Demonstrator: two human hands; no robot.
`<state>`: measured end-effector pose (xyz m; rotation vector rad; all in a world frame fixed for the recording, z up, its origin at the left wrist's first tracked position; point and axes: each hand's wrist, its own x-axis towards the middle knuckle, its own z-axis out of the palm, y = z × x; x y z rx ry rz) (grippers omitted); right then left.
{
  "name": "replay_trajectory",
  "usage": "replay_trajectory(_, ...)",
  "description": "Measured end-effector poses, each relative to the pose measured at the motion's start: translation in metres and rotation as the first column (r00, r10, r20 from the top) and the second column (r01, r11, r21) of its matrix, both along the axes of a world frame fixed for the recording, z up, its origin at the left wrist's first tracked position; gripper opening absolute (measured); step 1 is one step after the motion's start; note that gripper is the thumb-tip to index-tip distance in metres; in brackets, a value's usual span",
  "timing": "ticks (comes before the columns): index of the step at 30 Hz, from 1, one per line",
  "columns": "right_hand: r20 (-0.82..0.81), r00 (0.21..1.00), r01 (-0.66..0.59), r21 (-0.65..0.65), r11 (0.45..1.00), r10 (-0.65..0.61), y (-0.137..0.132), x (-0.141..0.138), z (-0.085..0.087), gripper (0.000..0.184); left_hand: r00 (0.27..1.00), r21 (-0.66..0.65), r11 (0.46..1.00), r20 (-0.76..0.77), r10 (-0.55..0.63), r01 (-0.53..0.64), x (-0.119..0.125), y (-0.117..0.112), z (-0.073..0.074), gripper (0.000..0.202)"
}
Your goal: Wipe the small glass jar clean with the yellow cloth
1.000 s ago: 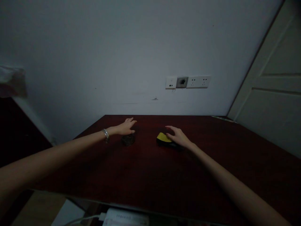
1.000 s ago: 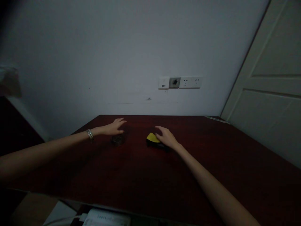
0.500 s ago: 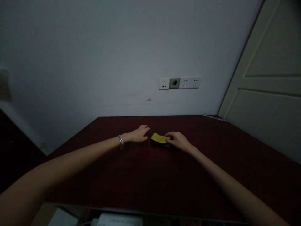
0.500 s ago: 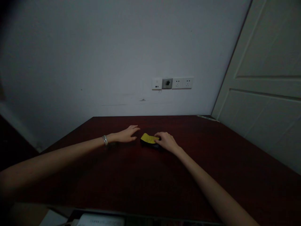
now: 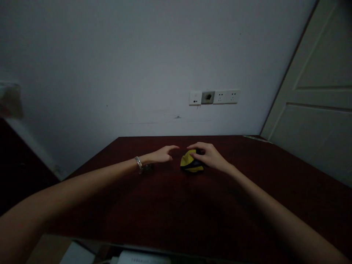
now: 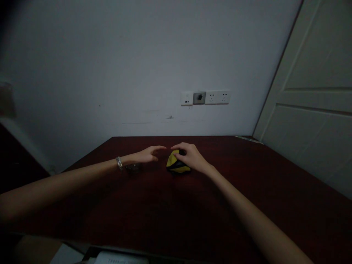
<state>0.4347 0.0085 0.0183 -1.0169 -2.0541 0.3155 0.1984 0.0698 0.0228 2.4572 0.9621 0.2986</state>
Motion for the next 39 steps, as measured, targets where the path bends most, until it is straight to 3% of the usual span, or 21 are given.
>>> replay_trajectory(3, -0.048, 0.997, -0.05, 0.049, 0.998, 0.052, -0.012, -0.008, 0.025, 0.023, 0.997, -0.061, 0.997, 0.065, -0.046, 0.05, 0.0, -0.005, 0.007, 0.072)
replay_trajectory(5, -0.072, 0.996, -0.055, 0.077, 0.996, 0.061, -0.019, -0.012, 0.041, 0.023, 0.982, -0.174, 0.977, 0.165, -0.091, 0.12, 0.0, -0.011, 0.012, 0.068)
replay_trajectory(9, -0.112, 0.991, -0.059, 0.097, 0.994, 0.069, -0.027, -0.013, 0.063, 0.023, 0.945, -0.399, 0.896, 0.32, -0.062, 0.194, 0.0, -0.024, 0.019, 0.033)
replay_trajectory(12, -0.152, 0.988, -0.013, 0.129, 0.992, 0.032, -0.028, -0.005, 0.072, 0.024, 0.915, -0.504, 0.835, 0.404, 0.004, 0.219, -0.001, -0.032, 0.02, 0.027)
replay_trajectory(15, -0.176, 0.984, 0.046, 0.128, 0.991, -0.023, -0.027, 0.006, 0.075, 0.026, 0.878, -0.655, 0.714, 0.464, 0.121, 0.247, -0.004, -0.037, 0.018, 0.027)
replay_trajectory(19, -0.244, 0.965, 0.116, 0.046, 0.992, -0.101, -0.027, 0.02, 0.074, 0.029, 0.921, -0.748, 0.637, 0.359, 0.154, 0.185, -0.016, -0.04, 0.02, 0.026)
replay_trajectory(23, -0.234, 0.969, 0.034, -0.203, 0.979, -0.082, -0.019, 0.023, 0.057, 0.032, 0.982, -0.777, 0.622, 0.176, 0.067, 0.096, -0.042, -0.043, 0.029, 0.026)
replay_trajectory(26, -0.22, 0.976, -0.07, -0.349, 0.935, -0.009, -0.01, 0.007, 0.026, 0.031, 0.996, -0.774, 0.631, -0.087, -0.03, -0.049, -0.067, -0.045, 0.033, 0.025)
replay_trajectory(28, -0.208, 0.976, -0.143, -0.404, 0.904, 0.061, -0.004, -0.013, -0.001, 0.031, 0.947, -0.754, 0.632, -0.306, -0.095, -0.18, -0.083, -0.044, 0.031, 0.026)
replay_trajectory(31, -0.169, 0.978, -0.186, -0.442, 0.878, 0.122, -0.001, -0.05, -0.039, 0.03, 0.872, -0.728, 0.622, -0.468, -0.143, -0.289, -0.105, -0.038, 0.022, 0.027)
replay_trajectory(33, -0.128, 0.981, -0.192, -0.455, 0.87, 0.149, -0.001, -0.075, -0.059, 0.03, 0.809, -0.674, 0.65, -0.568, -0.151, -0.352, -0.117, -0.031, 0.013, 0.02)
replay_trajectory(36, -0.054, 0.982, -0.186, -0.437, 0.88, 0.181, -0.003, -0.108, -0.074, 0.033, 0.705, -0.539, 0.734, -0.7, -0.118, -0.413, -0.134, -0.017, 0.001, 0.017)
replay_trajectory(39, 0.031, 0.974, -0.196, -0.373, 0.907, 0.224, -0.006, -0.13, -0.077, 0.038, 0.605, -0.41, 0.782, -0.795, -0.054, -0.469, -0.146, -0.005, -0.007, 0.013)
